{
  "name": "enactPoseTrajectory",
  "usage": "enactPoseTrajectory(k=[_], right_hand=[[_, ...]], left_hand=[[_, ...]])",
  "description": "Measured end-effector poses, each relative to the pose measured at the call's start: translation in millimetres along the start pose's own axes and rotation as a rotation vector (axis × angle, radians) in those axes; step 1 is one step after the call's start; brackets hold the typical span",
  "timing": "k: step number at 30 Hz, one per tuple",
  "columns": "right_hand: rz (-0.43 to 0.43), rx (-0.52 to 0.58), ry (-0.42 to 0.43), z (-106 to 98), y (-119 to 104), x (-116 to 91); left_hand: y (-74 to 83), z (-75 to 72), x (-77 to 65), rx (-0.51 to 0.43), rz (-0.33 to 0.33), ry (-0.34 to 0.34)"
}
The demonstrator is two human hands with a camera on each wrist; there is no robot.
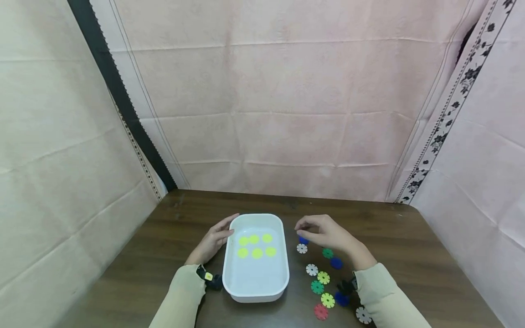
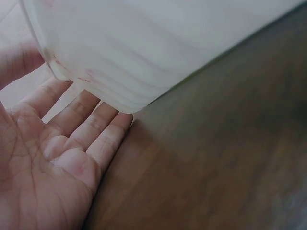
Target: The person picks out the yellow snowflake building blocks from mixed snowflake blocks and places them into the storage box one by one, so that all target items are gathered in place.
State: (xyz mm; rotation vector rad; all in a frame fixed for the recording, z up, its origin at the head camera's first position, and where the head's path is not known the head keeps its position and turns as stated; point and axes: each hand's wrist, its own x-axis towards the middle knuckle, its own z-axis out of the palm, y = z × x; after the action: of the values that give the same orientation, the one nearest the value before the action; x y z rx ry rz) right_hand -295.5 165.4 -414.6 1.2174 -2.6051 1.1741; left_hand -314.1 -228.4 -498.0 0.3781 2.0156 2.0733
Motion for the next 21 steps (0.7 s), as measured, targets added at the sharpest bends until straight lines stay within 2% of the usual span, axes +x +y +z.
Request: enactPoseTrajectory(k=[5, 12, 21], right_hand=[[-0.014, -0.036, -0.005, -8, 8, -12], [-0.051, -0.068, 0.008, -18, 18, -31], [-0.023, -0.083, 0.003, -25, 29, -55]], left_hand=[[-1.0, -1.0, 1.7, 0.013, 0.006, 0.017], [2.1, -0.4, 2.7, 0.006, 0.011, 0.003], [2.0, 2.1, 1.1, -0.010, -0.002, -0.006]])
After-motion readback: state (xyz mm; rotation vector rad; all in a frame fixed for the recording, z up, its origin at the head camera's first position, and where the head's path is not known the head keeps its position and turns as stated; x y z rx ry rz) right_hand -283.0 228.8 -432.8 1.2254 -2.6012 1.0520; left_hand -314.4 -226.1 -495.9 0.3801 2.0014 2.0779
